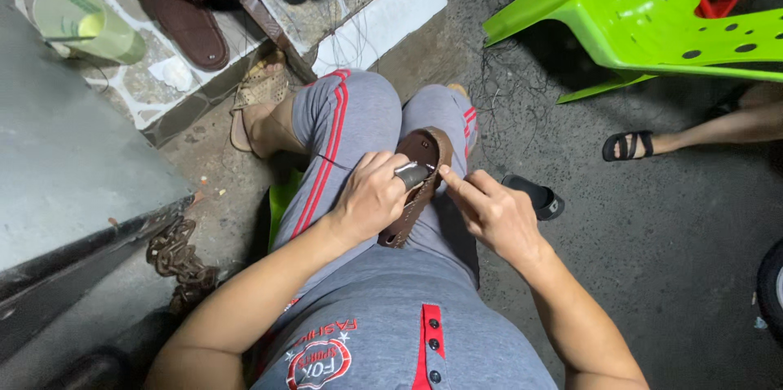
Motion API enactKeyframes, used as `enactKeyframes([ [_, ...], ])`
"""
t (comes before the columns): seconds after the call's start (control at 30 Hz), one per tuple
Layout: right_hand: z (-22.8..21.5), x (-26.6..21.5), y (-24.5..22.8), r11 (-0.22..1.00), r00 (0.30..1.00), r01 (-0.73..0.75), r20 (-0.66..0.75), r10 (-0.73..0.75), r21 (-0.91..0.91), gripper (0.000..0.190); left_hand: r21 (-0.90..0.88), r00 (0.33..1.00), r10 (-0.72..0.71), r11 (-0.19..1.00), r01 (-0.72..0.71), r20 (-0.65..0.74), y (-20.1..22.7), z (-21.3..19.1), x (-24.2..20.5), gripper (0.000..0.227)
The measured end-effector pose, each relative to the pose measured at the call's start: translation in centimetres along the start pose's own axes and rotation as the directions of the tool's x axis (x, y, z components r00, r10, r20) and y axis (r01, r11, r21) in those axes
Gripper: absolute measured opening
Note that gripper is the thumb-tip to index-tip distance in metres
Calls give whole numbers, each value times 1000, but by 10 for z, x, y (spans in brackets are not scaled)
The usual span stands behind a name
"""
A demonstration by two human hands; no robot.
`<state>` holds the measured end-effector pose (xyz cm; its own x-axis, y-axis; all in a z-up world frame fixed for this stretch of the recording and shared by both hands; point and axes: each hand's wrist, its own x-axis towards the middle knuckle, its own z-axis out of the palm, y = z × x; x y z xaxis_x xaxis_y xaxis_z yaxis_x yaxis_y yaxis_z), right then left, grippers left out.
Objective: The person sits on a low stool and sews a brown leather sandal using a curved awl and thread. They repeatedly pierce the sandal strap and pull the thread through to stitch the sole to the upper. The person adjusts the sandal on their lap and pulls the thread tight throughout the process.
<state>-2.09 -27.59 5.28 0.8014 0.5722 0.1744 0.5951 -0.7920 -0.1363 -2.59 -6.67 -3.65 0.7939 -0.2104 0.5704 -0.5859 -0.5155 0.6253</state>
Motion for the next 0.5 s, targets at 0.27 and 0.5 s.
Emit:
enactKeyframes([
  [0.27,-3,3,-1,999,997,40,-67,-39,21,26,-794,921,-223,466,389,320,13,-36,27,9],
  [0.5,13,-10,7,992,989,95,-108,-104,-83,31,-368,955,-260,881,296,146,8,-19,30,8],
])
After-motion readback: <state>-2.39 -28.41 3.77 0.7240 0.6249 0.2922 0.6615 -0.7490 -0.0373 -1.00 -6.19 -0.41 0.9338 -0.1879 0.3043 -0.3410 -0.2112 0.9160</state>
